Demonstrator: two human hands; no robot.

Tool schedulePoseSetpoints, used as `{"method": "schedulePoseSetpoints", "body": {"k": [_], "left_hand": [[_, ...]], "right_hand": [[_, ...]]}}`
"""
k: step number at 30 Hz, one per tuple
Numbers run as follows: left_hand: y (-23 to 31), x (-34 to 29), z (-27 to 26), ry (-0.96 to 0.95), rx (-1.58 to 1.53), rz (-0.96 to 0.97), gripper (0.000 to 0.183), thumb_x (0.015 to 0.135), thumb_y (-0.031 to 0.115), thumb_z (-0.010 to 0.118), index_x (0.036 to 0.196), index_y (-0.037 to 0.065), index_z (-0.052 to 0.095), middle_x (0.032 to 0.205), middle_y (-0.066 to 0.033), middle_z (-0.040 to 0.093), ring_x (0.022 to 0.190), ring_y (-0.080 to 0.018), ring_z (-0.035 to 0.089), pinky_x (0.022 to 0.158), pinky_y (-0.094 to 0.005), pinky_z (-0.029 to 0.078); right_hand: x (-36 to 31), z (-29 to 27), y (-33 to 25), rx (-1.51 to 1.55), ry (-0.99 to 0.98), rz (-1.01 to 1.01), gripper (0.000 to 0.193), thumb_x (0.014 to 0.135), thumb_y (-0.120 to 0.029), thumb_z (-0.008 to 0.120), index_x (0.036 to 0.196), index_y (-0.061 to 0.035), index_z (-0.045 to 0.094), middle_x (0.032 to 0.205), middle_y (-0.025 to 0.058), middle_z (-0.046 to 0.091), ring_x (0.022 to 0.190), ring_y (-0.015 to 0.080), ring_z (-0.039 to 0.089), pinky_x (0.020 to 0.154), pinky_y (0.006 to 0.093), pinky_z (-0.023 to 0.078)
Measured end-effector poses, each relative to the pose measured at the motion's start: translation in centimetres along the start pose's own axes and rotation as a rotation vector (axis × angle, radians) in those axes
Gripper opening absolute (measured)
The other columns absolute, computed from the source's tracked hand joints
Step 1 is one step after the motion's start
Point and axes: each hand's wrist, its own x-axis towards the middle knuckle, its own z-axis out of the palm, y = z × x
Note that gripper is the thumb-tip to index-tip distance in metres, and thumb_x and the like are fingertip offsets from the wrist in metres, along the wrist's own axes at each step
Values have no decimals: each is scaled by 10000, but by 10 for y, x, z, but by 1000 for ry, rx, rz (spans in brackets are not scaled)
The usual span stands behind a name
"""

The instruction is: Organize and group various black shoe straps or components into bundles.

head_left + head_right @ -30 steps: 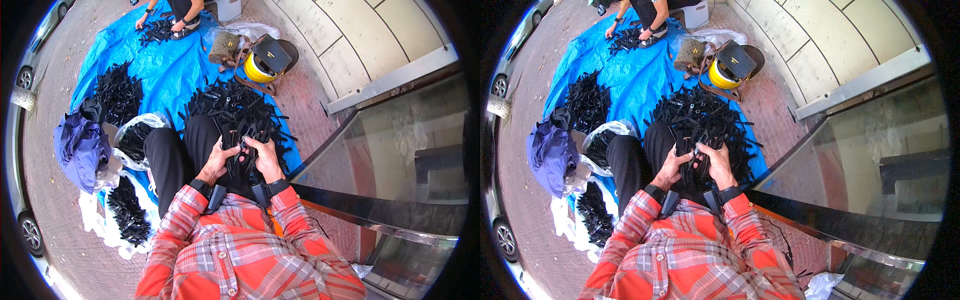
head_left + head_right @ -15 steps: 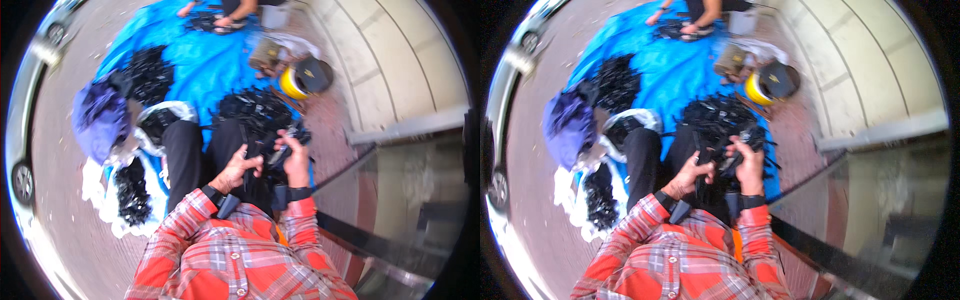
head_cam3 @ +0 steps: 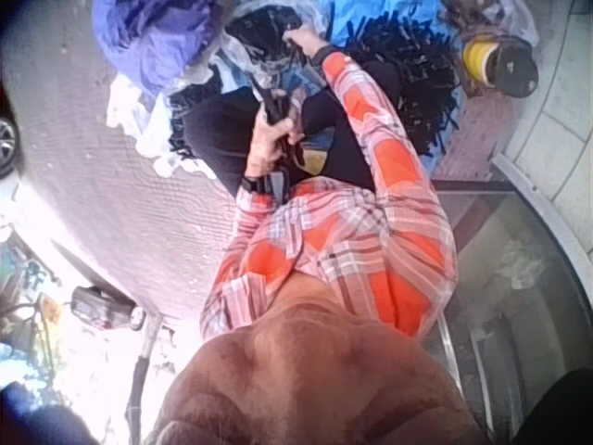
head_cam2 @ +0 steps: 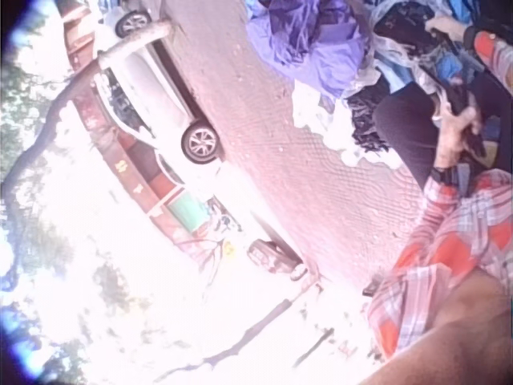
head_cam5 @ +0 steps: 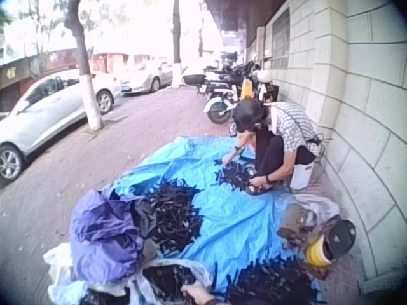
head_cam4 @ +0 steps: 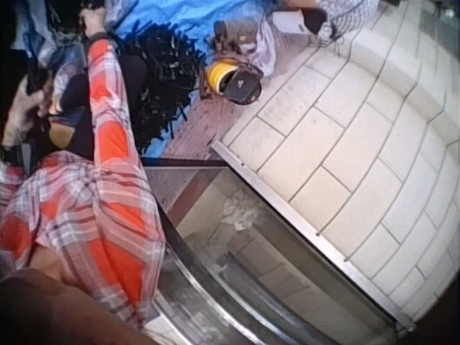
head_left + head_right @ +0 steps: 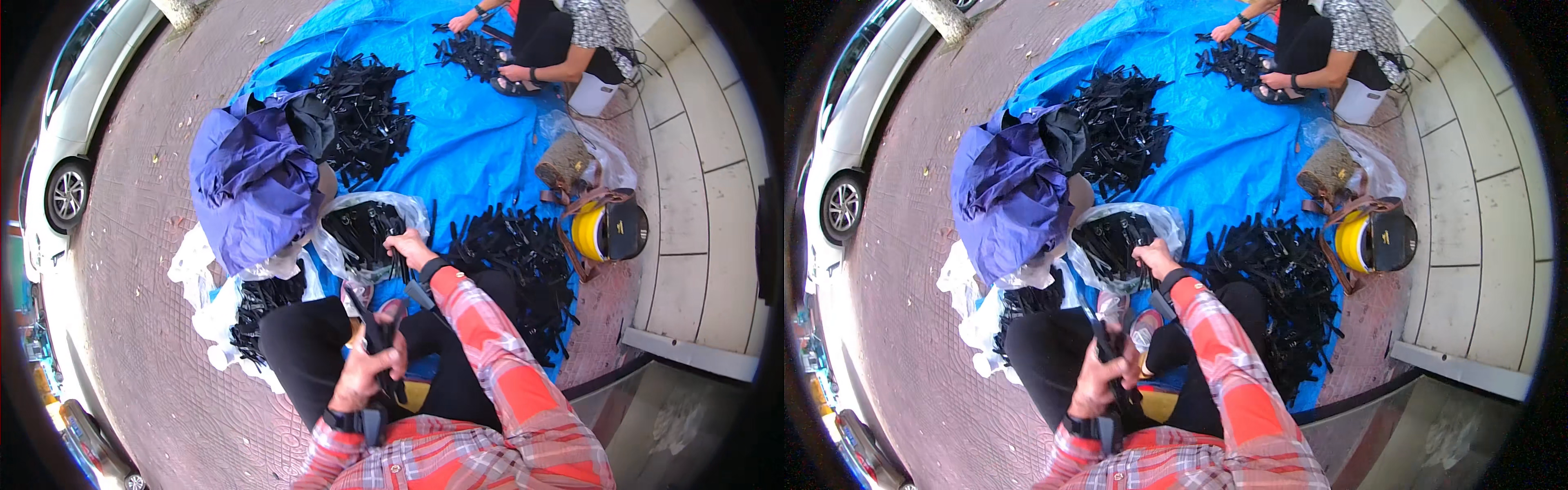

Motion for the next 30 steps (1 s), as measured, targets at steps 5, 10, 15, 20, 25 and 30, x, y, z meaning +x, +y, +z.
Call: {"method": "schedulePoseSetpoints", "body": {"k": [5,10,15,20,25,30], "left_hand": [[4,11,-3,62,-33,-84,576,740,23,732,1207,52,397,790,-101,543,554,-154,525,500,-275,442],[12,11,1,97,-33,-89,561,742,11,724,1190,77,392,787,-103,526,565,-183,531,512,-295,440],[-2,15,12,56,-37,31,528,800,29,676,1235,49,377,860,-90,546,647,-176,555,578,-292,467],[-21,12,16,-22,-135,-135,395,797,-9,589,1175,5,474,962,-122,598,834,-257,640,739,-365,555],[-62,17,39,-120,-46,-416,242,812,-7,574,1051,-26,549,892,-136,625,743,-269,636,678,-364,566],[-111,10,61,-62,71,-539,278,791,-72,576,1047,27,532,934,-110,597,855,-235,643,715,-396,587]], "right_hand": [[47,74,0,-460,377,12,571,655,-199,748,1078,69,472,1059,278,581,1062,409,553,929,421,438],[36,107,-18,-633,293,-65,931,618,-290,815,1294,95,303,1283,327,395,1223,439,385,1013,448,364],[-6,43,-26,-582,261,-271,826,655,-289,779,1260,116,388,1195,304,495,1146,422,475,995,417,380],[-157,-44,-81,349,-151,-209,231,898,-163,592,1052,7,564,996,147,637,911,229,632,813,354,516],[-312,-100,-65,276,176,-376,216,911,-158,571,1044,11,549,1004,113,609,896,186,616,806,323,517],[-392,-108,-3,-34,677,-603,181,878,-30,566,1053,5,542,983,90,594,904,148,595,761,302,529]]}}
